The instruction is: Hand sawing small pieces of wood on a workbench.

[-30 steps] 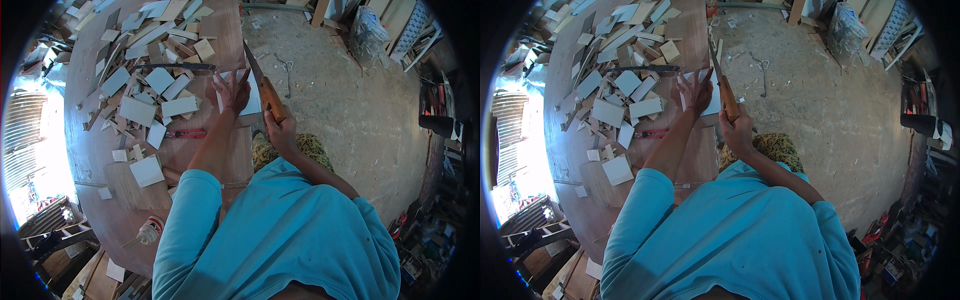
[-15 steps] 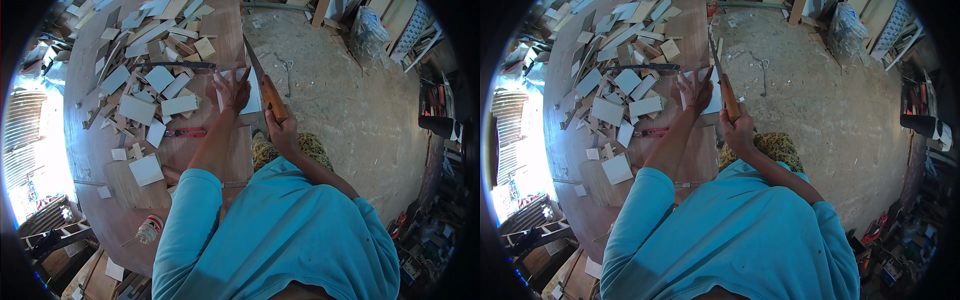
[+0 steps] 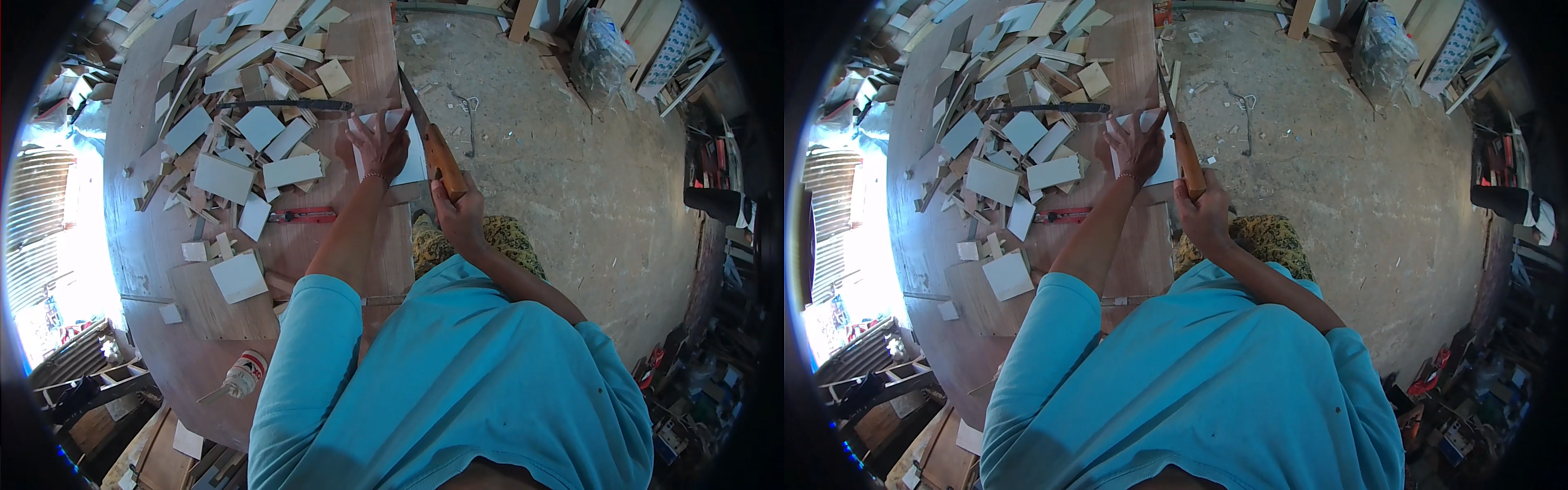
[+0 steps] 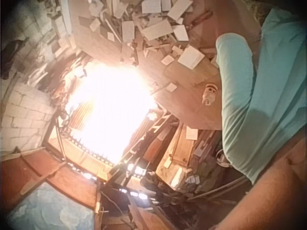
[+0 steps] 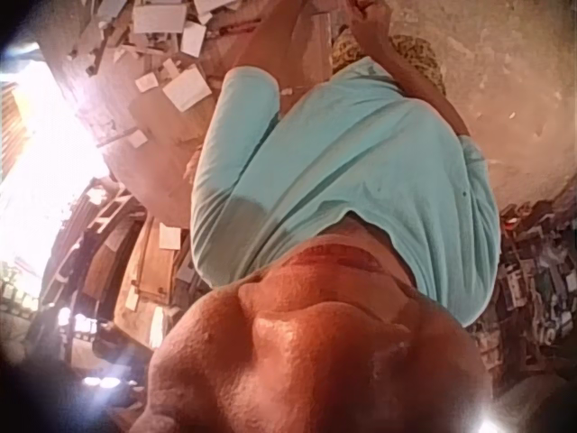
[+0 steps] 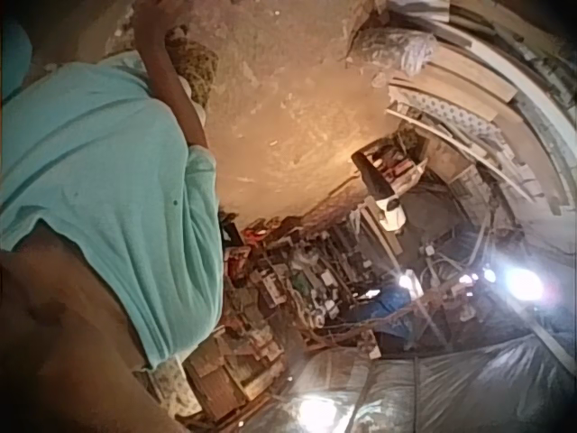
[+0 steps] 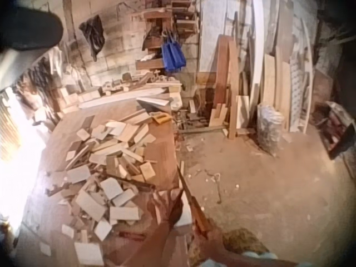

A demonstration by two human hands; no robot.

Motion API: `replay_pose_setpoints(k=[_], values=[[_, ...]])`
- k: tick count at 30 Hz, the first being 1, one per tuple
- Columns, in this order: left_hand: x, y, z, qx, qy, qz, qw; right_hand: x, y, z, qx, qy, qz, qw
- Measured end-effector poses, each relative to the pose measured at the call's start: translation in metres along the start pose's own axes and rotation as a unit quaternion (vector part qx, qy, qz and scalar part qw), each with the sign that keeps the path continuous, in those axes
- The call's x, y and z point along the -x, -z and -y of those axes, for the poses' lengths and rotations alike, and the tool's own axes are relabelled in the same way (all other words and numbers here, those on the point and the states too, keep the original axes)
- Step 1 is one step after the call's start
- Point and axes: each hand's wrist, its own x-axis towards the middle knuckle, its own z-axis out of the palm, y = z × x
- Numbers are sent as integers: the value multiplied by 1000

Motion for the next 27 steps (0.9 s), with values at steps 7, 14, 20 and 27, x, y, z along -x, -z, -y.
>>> replay_pose_setpoints(k=[7,14,20,27], values=[[0,-2,0,20,19,12,1000,1,1,11,-36,-17,8,999],[-1,-3,2,8,17,25,1000,-1,3,30,-163,-47,23,985],[1,-8,4,0,-4,-4,1000,-8,6,32,-28,-45,14,998],[1,-10,5,-9,-2,-11,1000,-20,-6,37,58,-2,-1,998]])
